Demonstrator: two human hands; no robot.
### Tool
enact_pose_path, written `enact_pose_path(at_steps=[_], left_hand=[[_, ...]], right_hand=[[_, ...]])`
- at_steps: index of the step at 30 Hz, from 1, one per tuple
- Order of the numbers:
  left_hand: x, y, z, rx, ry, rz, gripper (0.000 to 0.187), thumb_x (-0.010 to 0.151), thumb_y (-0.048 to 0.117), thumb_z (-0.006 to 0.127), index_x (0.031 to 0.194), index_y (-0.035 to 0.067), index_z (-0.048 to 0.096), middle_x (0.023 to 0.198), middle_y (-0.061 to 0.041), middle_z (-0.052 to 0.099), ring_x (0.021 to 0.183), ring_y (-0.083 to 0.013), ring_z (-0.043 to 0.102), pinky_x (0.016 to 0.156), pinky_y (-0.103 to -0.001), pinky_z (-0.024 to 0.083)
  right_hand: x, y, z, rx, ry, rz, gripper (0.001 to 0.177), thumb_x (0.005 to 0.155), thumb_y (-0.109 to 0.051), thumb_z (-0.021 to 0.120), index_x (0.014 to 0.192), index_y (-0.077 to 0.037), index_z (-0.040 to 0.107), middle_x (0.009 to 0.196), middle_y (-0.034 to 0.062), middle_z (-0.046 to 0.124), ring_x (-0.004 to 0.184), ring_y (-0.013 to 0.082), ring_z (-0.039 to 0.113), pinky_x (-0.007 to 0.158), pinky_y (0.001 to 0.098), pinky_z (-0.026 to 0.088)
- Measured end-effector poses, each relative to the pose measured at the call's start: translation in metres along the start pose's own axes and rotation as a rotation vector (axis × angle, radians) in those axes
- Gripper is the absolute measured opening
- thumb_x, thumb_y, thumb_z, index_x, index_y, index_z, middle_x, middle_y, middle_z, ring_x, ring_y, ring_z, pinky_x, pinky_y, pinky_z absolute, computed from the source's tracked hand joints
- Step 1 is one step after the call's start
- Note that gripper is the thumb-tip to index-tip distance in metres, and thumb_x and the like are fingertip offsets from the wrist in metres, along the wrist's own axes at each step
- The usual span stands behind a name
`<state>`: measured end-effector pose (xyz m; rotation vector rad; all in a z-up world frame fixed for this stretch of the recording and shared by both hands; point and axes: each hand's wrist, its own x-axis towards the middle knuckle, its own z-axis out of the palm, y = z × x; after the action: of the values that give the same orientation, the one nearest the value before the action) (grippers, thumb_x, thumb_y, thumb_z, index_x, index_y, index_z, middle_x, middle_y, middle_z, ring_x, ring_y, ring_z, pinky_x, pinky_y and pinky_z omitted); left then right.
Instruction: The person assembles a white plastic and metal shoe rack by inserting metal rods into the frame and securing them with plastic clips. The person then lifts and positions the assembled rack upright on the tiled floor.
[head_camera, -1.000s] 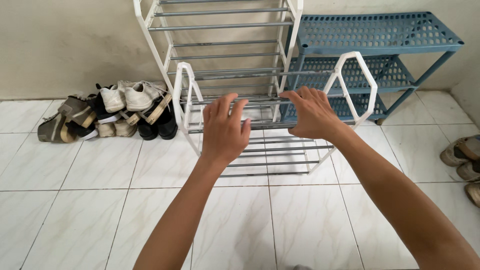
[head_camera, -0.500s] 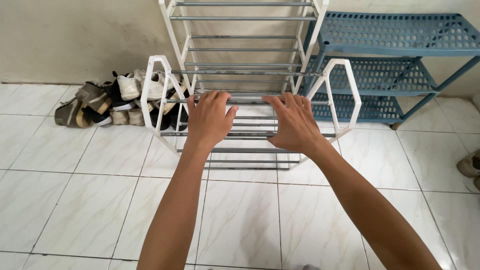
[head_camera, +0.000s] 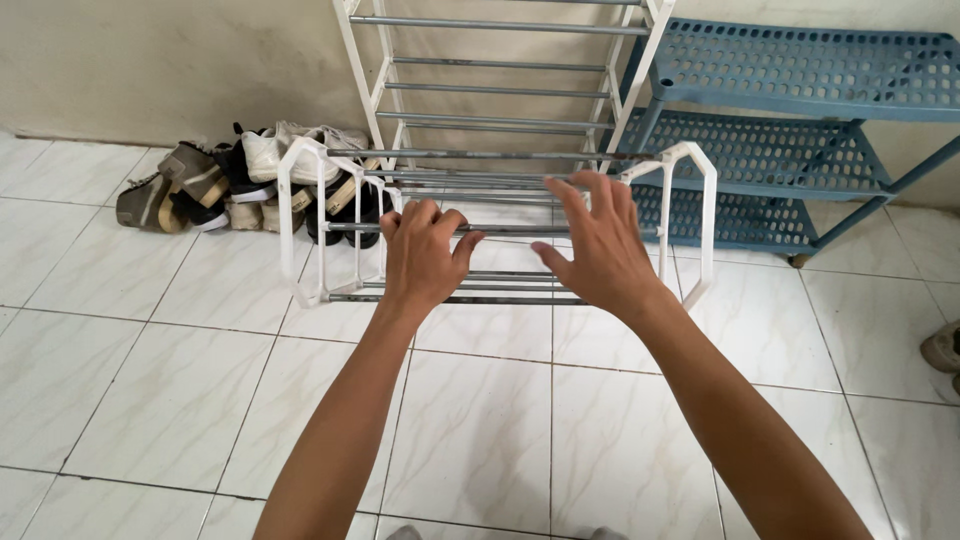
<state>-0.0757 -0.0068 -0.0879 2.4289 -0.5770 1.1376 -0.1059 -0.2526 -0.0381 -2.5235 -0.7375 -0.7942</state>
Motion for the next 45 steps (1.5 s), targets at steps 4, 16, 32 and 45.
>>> enact_pose_path(at_steps=[4,16,32,45], left_hand=[[-0.015,0.002,0.011,-0.011,0.005,0.024,0.025,0.088,0.036,0.081,0.086,0.011,0.075,0.083,-0.002,0.055,0.086,-0.0223,0.05,0.085,-0.045,0.029],[-0.06,-0.007,0.016,0.041,-0.037,0.037,0.028,0.089,0.038,0.08,0.085,0.011,0.073,0.083,-0.001,0.055,0.083,-0.021,0.05,0.082,-0.044,0.031],[-0.01,0.052,-0.004,0.027,-0.478,0.085,0.03,0.1,0.041,0.067,0.104,0.012,0.073,0.084,-0.005,0.071,0.082,-0.0273,0.069,0.076,-0.046,0.051],[-0.056,0.035,0.015,-0.206,-1.153,-0.308,0.056,0.085,0.062,0.071,0.079,0.008,0.083,0.086,-0.005,0.072,0.085,-0.0225,0.069,0.074,-0.043,0.056]], right_hand=[[-0.003,0.01,0.006,-0.3,-0.006,0.085,0.069,0.086,-0.03,0.075,0.146,-0.012,0.047,0.149,0.0188,0.04,0.142,0.0405,0.033,0.114,0.0683,0.017],[-0.004,0.029,0.022,-0.354,-0.071,0.13,0.025,0.103,-0.018,0.058,0.127,-0.013,0.063,0.117,0.0076,0.069,0.116,0.03,0.062,0.11,0.0665,0.029],[-0.001,0.009,-0.021,-0.079,-0.68,0.345,0.019,0.097,-0.019,0.06,0.106,-0.013,0.075,0.088,0.0097,0.077,0.084,0.0295,0.073,0.078,0.0453,0.055],[-0.065,0.104,0.077,-0.1,-0.618,0.295,0.033,0.093,-0.023,0.068,0.125,-0.015,0.066,0.119,0.015,0.065,0.116,0.0392,0.056,0.1,0.0497,0.049]])
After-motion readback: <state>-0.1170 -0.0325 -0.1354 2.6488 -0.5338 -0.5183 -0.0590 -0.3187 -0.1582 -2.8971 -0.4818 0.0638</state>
